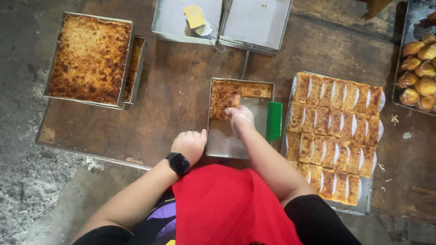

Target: The person separates pieces of baked cake from a metal tray using a scraper and places them into paper cups by hand.

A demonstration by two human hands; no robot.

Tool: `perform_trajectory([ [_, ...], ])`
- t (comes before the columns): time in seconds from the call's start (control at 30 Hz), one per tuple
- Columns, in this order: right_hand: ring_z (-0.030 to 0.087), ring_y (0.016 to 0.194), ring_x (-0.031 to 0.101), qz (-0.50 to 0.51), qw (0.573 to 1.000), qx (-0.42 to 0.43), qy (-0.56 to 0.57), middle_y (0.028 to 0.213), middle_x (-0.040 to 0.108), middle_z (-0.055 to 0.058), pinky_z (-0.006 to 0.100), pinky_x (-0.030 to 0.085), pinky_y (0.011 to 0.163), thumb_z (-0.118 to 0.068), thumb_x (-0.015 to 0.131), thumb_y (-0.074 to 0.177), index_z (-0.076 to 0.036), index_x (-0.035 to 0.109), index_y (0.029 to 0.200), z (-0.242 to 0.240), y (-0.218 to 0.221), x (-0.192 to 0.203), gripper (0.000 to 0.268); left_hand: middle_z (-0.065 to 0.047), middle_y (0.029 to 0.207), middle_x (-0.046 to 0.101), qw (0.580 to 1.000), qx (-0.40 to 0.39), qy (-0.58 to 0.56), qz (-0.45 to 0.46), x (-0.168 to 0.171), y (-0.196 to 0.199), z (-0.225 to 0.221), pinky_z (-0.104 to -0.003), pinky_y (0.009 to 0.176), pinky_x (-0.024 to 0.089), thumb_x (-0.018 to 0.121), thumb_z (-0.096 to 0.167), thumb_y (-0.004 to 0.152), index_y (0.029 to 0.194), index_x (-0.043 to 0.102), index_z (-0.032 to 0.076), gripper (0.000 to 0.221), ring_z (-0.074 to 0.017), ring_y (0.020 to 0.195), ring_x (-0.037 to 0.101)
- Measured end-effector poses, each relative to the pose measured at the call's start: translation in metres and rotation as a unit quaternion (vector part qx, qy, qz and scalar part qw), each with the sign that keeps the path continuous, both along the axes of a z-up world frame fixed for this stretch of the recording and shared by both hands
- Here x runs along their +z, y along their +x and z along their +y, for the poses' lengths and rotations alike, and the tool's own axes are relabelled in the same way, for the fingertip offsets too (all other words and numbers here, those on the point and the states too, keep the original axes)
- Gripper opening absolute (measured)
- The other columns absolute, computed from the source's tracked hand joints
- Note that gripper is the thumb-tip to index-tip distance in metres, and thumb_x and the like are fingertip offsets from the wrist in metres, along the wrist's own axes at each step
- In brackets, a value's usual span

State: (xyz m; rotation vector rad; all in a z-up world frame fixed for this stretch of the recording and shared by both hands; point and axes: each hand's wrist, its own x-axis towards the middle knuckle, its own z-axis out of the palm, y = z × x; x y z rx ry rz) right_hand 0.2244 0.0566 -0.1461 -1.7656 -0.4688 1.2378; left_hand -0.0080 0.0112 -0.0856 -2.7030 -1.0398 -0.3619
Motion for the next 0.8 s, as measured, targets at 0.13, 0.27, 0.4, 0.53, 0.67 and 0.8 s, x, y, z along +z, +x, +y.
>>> perform_trajectory([
  [0.13,0.02,0.092,0.069,-0.071,0.996,0.054,-0.023,0.105,0.076,0.012,0.034,0.055,0.08,-0.015,0.077,0.079,-0.004,0.068,0.121,-0.003,-0.002,0.018,0.044,-0.004,0.072,0.062,0.994,0.04,-0.105,0.0,0.016,0.001,-0.003,-0.042,0.062,0.052,0.058,0.022,0.096,0.087,0.06,0.015,0.012,-0.026,0.067,0.064],
  [0.27,0.023,0.1,0.068,-0.073,0.994,0.052,-0.069,0.115,0.073,0.013,0.037,0.055,0.084,-0.026,0.077,0.084,-0.006,0.067,0.125,0.004,0.002,0.028,0.048,-0.01,0.079,0.063,0.988,0.024,-0.086,-0.127,0.037,0.004,-0.003,-0.045,0.067,0.051,0.063,0.025,0.086,0.082,0.059,0.013,0.013,-0.0312,0.076,0.064],
  [0.4,0.029,0.103,0.07,-0.145,0.981,0.083,-0.098,0.116,0.074,0.018,0.039,0.055,0.088,-0.034,0.075,0.087,-0.004,0.071,0.12,0.007,0.004,0.023,0.045,-0.013,0.079,0.066,0.966,0.035,-0.184,-0.178,0.046,0.003,-0.006,-0.049,0.072,0.051,0.064,0.024,0.087,0.082,0.06,0.009,0.017,-0.0355,0.079,0.064],
  [0.53,0.031,0.103,0.071,-0.146,0.982,0.091,-0.082,0.114,0.075,0.019,0.04,0.055,0.089,-0.026,0.079,0.079,-0.006,0.069,0.117,0.012,0.009,0.012,0.044,-0.02,0.086,0.069,0.91,0.109,-0.306,-0.256,0.034,-0.007,-0.001,-0.052,0.079,0.051,0.061,0.019,0.09,0.087,0.065,0.006,0.014,-0.0408,0.087,0.066],
  [0.67,0.037,0.102,0.071,-0.23,0.955,0.163,-0.091,0.11,0.076,0.022,0.043,0.056,0.089,-0.023,0.072,0.083,-0.006,0.073,0.116,0.009,0.012,0.001,0.037,-0.023,0.092,0.071,0.849,0.173,-0.366,-0.34,-0.002,-0.019,0.001,-0.049,0.078,0.053,0.059,0.019,0.095,0.096,0.067,0.003,0.018,-0.0414,0.09,0.067],
  [0.8,0.034,0.11,0.072,-0.31,0.895,0.3,-0.115,0.116,0.077,0.017,0.041,0.054,0.098,-0.04,0.072,0.087,-0.008,0.082,0.111,0.01,0.006,0.006,0.042,-0.018,0.094,0.073,0.763,0.196,-0.416,-0.454,-0.037,-0.03,0.012,-0.043,0.081,0.055,0.058,0.015,0.098,0.103,0.068,0.003,0.016,-0.0347,0.091,0.07],
])
